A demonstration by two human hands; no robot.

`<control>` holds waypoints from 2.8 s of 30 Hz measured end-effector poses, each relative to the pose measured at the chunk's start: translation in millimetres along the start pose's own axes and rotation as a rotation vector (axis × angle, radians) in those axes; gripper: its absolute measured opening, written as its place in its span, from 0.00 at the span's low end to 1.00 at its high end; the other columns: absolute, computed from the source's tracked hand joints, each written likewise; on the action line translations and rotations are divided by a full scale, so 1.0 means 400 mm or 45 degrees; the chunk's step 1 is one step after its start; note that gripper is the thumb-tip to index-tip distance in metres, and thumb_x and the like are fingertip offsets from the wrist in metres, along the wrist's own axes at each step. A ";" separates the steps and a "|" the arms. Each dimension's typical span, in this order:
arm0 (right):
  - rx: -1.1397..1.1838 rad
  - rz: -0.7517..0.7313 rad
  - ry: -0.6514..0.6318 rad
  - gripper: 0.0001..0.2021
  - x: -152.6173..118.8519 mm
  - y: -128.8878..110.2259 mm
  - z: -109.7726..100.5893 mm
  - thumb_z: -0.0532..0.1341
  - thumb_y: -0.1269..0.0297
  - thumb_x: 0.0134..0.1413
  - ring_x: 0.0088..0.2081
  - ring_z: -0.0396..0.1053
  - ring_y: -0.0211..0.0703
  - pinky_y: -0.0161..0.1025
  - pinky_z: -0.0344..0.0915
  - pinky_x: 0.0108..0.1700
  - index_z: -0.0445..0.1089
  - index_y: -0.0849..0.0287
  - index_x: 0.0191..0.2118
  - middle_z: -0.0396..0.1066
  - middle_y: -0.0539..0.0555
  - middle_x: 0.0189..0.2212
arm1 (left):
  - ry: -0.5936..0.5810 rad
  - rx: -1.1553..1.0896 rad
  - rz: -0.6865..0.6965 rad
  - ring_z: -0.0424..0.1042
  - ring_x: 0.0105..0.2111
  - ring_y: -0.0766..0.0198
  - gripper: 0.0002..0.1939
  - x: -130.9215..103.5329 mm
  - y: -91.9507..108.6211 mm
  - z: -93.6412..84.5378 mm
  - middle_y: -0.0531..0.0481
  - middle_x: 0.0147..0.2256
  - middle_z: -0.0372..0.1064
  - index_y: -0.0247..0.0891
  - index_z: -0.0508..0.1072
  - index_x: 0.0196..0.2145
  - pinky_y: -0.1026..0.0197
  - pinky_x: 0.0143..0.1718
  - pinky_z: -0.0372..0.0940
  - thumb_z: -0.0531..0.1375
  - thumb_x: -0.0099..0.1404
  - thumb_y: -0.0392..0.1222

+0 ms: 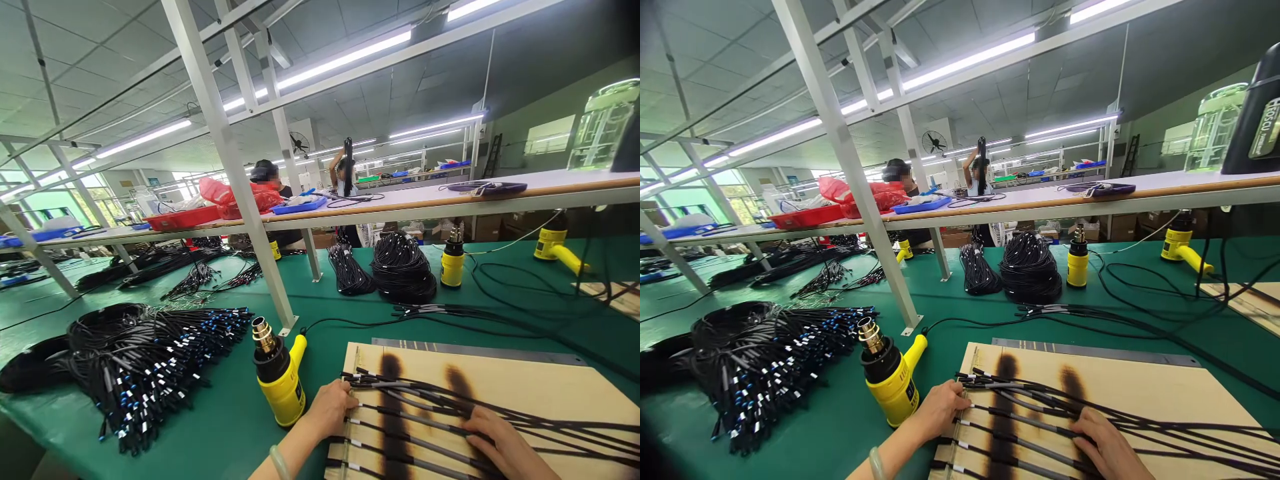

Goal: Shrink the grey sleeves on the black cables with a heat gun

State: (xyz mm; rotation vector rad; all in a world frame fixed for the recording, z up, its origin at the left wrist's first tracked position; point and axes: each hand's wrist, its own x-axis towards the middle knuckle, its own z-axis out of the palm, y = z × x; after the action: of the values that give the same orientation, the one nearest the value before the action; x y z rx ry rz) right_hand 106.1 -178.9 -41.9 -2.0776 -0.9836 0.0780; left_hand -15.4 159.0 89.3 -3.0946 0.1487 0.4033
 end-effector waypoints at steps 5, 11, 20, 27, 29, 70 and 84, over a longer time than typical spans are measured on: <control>0.044 0.114 0.081 0.16 -0.019 0.008 -0.034 0.56 0.47 0.51 0.45 0.69 0.56 0.43 0.66 0.46 0.74 0.53 0.31 0.73 0.60 0.39 | 0.038 0.092 0.012 0.66 0.38 0.56 0.07 0.000 -0.001 0.003 0.49 0.35 0.66 0.42 0.70 0.29 0.61 0.34 0.59 0.53 0.59 0.34; 0.129 0.080 0.133 0.23 -0.024 -0.062 -0.078 0.52 0.39 0.49 0.43 0.71 0.55 0.44 0.69 0.43 0.74 0.51 0.31 0.73 0.60 0.38 | 0.040 0.146 0.014 0.67 0.38 0.56 0.05 -0.003 0.002 0.000 0.49 0.36 0.67 0.43 0.70 0.31 0.60 0.34 0.60 0.55 0.58 0.36; 0.154 0.020 0.183 0.26 -0.027 -0.030 -0.045 0.50 0.39 0.52 0.43 0.71 0.55 0.45 0.70 0.43 0.75 0.54 0.33 0.73 0.63 0.37 | 0.007 0.159 -0.022 0.67 0.39 0.55 0.07 -0.006 0.010 -0.012 0.49 0.36 0.67 0.43 0.70 0.30 0.60 0.34 0.60 0.54 0.56 0.33; 0.117 0.035 0.152 0.15 0.007 0.024 -0.008 0.52 0.55 0.56 0.45 0.69 0.50 0.43 0.65 0.49 0.73 0.55 0.38 0.73 0.61 0.41 | 0.058 0.145 -0.133 0.67 0.39 0.55 0.10 0.013 0.031 -0.029 0.46 0.36 0.67 0.41 0.69 0.34 0.59 0.34 0.61 0.51 0.59 0.32; 0.133 0.038 0.191 0.16 0.020 0.031 -0.001 0.49 0.60 0.56 0.47 0.69 0.50 0.46 0.64 0.51 0.73 0.57 0.39 0.73 0.61 0.42 | 0.093 0.139 -0.169 0.67 0.40 0.55 0.13 0.029 0.037 -0.033 0.45 0.38 0.67 0.40 0.69 0.35 0.58 0.36 0.61 0.47 0.63 0.32; 0.015 0.150 -0.035 0.05 0.045 -0.038 -0.027 0.50 0.69 0.55 0.36 0.68 0.43 0.37 0.63 0.40 0.61 0.55 0.34 0.69 0.52 0.33 | 0.176 0.065 -0.038 0.65 0.42 0.56 0.13 0.092 0.060 -0.043 0.47 0.36 0.69 0.41 0.72 0.35 0.57 0.40 0.59 0.49 0.62 0.31; 0.010 0.078 -0.047 0.05 0.059 -0.035 -0.003 0.49 0.69 0.56 0.35 0.67 0.43 0.38 0.62 0.38 0.61 0.56 0.33 0.67 0.52 0.32 | 0.240 -0.142 -0.183 0.67 0.40 0.60 0.09 0.064 0.003 -0.036 0.48 0.35 0.69 0.37 0.68 0.33 0.63 0.39 0.59 0.49 0.59 0.30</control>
State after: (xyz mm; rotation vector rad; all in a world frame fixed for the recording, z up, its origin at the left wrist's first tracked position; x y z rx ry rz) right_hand 114.4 -158.7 -25.0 -2.1061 -0.9403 0.1519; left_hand 12.8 155.1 96.8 -3.2211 -0.0976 0.1192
